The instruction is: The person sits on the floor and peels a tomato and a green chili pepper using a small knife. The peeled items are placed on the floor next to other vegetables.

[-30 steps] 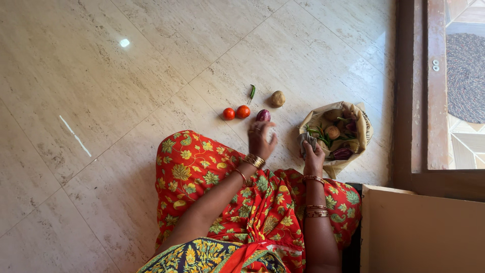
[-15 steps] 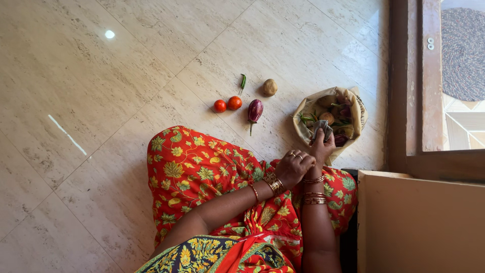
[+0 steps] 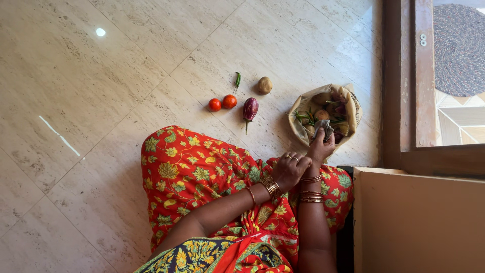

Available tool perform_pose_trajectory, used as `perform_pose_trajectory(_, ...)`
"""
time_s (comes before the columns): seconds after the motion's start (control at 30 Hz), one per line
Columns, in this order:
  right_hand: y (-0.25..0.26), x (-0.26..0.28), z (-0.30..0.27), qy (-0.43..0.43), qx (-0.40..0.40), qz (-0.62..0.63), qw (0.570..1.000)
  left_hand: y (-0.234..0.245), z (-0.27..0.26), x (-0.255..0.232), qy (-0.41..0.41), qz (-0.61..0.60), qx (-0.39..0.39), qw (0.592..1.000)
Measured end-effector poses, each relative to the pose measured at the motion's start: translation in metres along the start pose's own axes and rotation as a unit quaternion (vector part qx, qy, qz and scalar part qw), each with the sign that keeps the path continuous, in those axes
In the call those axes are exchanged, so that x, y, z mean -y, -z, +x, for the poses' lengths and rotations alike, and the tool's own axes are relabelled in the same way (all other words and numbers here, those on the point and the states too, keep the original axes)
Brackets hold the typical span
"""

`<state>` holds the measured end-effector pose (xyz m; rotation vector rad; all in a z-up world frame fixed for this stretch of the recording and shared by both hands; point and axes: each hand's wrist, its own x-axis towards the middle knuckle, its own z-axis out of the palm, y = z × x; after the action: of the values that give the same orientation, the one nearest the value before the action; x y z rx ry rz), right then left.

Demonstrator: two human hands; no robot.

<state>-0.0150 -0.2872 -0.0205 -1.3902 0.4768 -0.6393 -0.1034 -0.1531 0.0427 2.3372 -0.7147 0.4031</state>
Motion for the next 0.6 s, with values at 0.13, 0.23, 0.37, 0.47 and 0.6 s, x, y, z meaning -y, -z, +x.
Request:
perform_pose_trajectory(0.13,-0.001,0.003,-0.002,-0.01,-0.03,0.016,0.999,-0.036,0.038,0.04,0.085,-0.008,-0.012,0.996)
perform_pose_trajectory(0.23,-0.002,0.008,-0.005,-0.051,-0.034,0.064,0.996,-0.065,0.066,0.083,0.098,0.105,0.02,0.989)
perform_pose_trajectory(0.37,-0.005,0.012,-0.005,-0.078,-0.036,0.075,0.993,-0.093,0.08,0.125,0.06,0.198,0.002,0.978)
perform_pose_trajectory(0.47,-0.006,0.011,-0.006,-0.088,-0.031,0.078,0.993,-0.106,0.085,0.141,0.042,0.18,0.023,0.982)
perform_pose_trajectory(0.6,-0.005,0.009,-0.007,-0.094,-0.021,0.083,0.992,-0.107,0.092,0.152,0.033,0.223,0.06,0.972)
